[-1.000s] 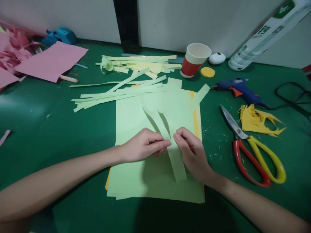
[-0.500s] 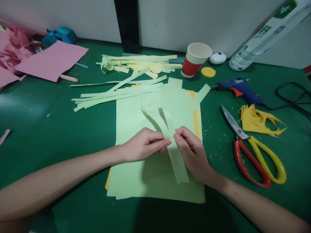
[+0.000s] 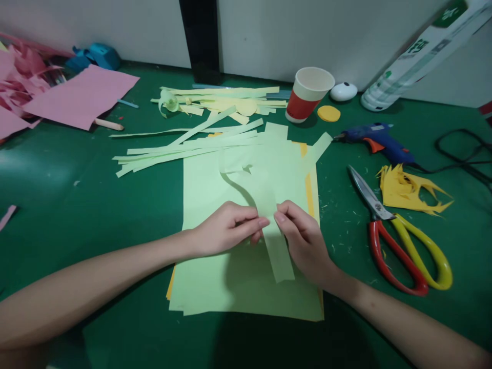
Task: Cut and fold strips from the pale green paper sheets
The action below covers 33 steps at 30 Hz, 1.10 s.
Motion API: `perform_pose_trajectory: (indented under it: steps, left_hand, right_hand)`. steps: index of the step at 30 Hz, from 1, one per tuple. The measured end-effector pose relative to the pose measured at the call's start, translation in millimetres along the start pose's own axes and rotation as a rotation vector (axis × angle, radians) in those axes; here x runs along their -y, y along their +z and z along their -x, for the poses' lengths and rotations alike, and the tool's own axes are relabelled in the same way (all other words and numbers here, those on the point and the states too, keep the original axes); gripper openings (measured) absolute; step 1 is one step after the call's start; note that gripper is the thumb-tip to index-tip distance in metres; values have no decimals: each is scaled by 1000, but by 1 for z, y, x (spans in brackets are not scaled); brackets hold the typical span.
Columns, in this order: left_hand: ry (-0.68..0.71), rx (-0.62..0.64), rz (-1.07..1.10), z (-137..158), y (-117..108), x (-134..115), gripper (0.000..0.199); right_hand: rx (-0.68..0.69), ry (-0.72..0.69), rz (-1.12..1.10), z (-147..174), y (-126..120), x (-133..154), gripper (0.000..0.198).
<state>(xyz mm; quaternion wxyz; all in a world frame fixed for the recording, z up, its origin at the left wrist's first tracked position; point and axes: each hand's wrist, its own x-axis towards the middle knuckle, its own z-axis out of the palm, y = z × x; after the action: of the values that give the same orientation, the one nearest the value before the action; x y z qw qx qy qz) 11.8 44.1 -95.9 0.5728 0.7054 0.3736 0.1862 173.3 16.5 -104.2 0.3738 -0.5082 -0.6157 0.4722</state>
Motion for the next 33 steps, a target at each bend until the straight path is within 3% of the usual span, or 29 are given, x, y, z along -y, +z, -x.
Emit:
perform_pose_trajectory:
  steps: [5, 12, 17, 28, 33]
  left_hand:
    - [-19, -24, -25, 0, 0, 0, 38]
    - [23, 57, -24, -2, -1, -1, 32]
    - [5, 9, 14, -1, 0, 0, 35]
    - [-4, -39, 0, 0, 0, -1, 37]
    - [-40, -72, 51, 0, 0, 2, 36]
  right_hand:
    - [-32, -9, 14, -1, 1, 3, 24]
    - [-65, 17, 18, -3, 2, 4, 22]
    - [-13, -11, 0, -2, 2, 0, 26]
    - [-74, -28, 7, -2, 3, 2, 25]
    - [-11, -2, -15, -2, 2, 0, 20]
